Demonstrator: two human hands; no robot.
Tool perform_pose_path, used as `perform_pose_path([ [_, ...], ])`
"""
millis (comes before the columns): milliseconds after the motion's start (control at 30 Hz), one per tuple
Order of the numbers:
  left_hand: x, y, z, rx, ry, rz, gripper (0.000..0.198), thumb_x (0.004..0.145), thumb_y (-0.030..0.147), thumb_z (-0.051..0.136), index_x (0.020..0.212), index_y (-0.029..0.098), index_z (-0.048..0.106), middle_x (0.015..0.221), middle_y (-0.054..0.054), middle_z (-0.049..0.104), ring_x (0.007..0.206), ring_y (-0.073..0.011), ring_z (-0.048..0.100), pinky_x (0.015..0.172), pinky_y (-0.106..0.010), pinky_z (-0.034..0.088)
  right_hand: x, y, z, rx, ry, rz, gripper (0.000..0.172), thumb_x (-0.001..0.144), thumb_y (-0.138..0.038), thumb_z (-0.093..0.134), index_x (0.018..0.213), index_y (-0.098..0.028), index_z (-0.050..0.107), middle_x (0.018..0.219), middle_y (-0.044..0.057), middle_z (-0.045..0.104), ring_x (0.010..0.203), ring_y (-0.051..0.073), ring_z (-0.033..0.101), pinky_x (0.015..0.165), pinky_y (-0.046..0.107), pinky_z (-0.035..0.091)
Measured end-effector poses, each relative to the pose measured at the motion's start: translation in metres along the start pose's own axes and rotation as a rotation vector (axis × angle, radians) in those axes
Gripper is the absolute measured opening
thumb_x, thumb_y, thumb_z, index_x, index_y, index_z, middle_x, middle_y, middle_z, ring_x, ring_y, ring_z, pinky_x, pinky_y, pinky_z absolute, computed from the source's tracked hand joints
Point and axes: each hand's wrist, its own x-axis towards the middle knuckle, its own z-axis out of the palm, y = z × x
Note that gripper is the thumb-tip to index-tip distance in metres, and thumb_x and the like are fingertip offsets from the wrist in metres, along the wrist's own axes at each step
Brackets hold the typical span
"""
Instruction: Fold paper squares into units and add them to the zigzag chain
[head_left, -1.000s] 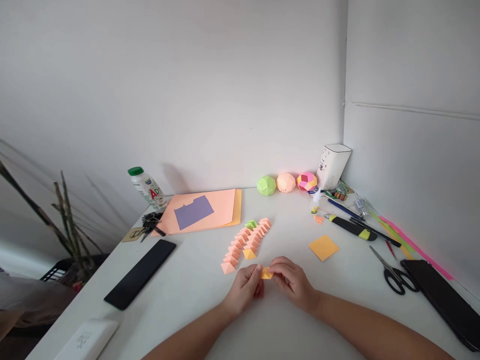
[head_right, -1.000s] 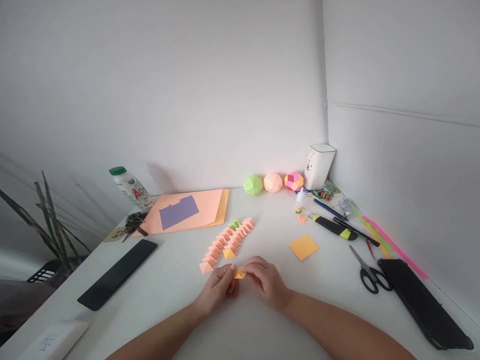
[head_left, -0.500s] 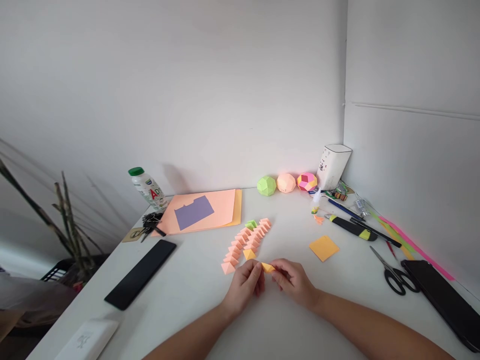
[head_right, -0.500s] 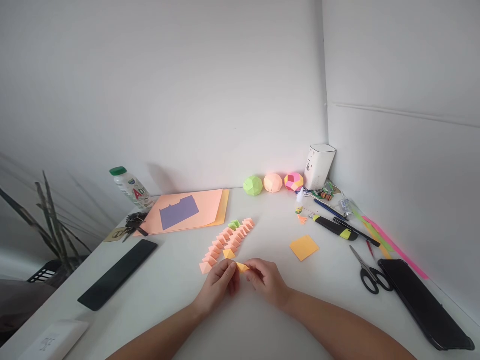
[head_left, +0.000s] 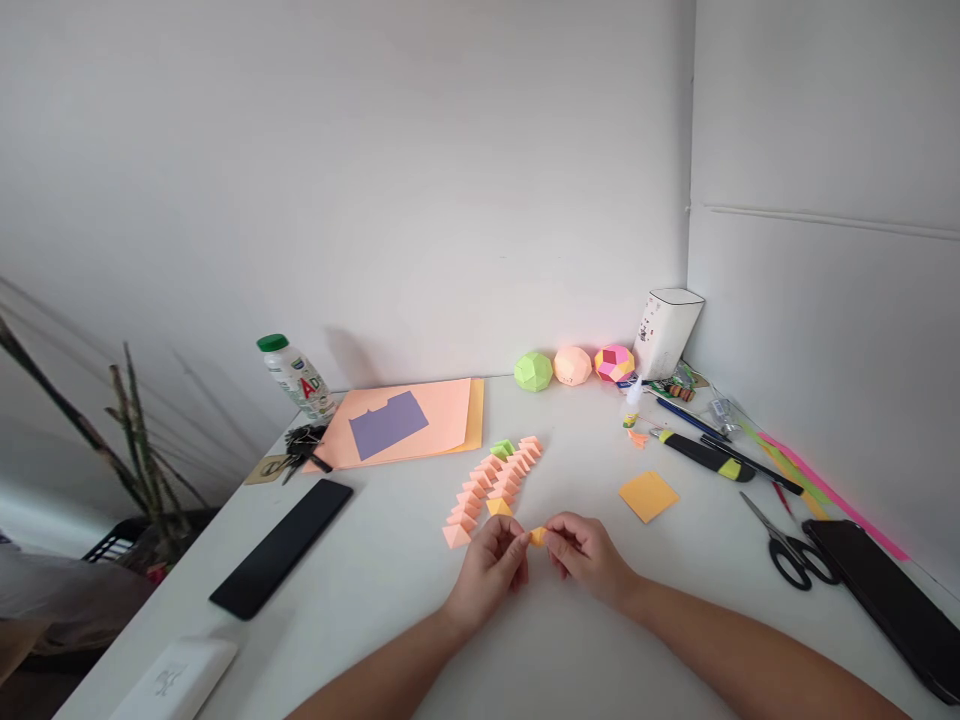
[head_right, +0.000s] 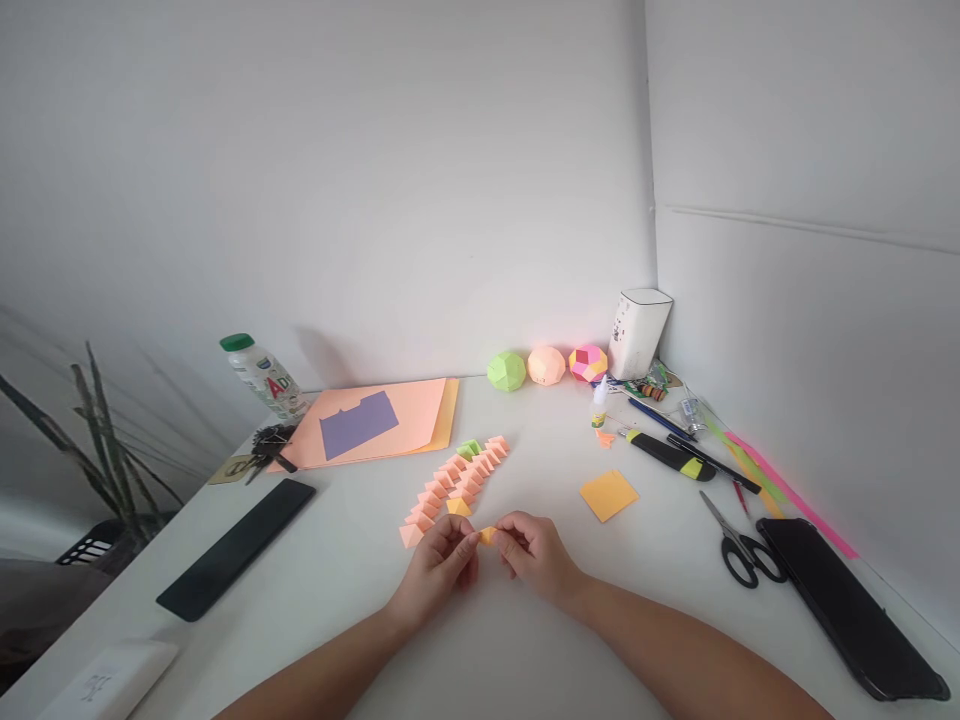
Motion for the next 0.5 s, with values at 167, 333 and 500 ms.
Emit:
perform_pose_path([
  [167, 0.0010, -0.0005, 0.0003, -0.019, 0.017, 0.004, 0.027, 0.085, 0.044, 0.049, 0.076, 0.020, 0.040, 0.048, 0.006, 0.051, 0.041, -0.0081, 0.043, 0.043, -0.020, 0.036, 0.0006, 0.0001, -0.0013, 0.006, 0.019, 0.000, 0.023, 0.087, -0.034, 0.049, 0.073, -0.017, 0.056, 0.055, -0.004, 0.047, 0.050, 0.010, 0.046, 0.048, 0.021, 0.038],
  [333, 0.0028, 0.0035, -0.0008, -0.046, 0.004, -0.017, 0.029, 0.085, 0.047, 0.047, 0.079, 0.019, 0.045, 0.050, 0.004, 0.053, 0.043, -0.0097, 0.048, 0.044, -0.021, 0.038, 0.0010, 0.0000, -0.0023, 0.031, 0.008, -0.006, 0.023, 0.087, -0.034, 0.050, 0.074, -0.016, 0.058, 0.058, -0.004, 0.046, 0.051, 0.010, 0.046, 0.048, 0.021, 0.038],
  [500, 0.0048, 0.0051, -0.0008, -0.064, 0.023, -0.052, 0.031, 0.081, 0.049, 0.053, 0.078, 0.018, 0.047, 0.046, 0.004, 0.054, 0.040, -0.0090, 0.045, 0.043, -0.020, 0.036, 0.0014, -0.0034, -0.0020, 0.018, -0.009, 0.004, 0.026, 0.086, -0.035, 0.051, 0.070, -0.016, 0.058, 0.058, -0.004, 0.046, 0.050, 0.009, 0.045, 0.048, 0.021, 0.039],
])
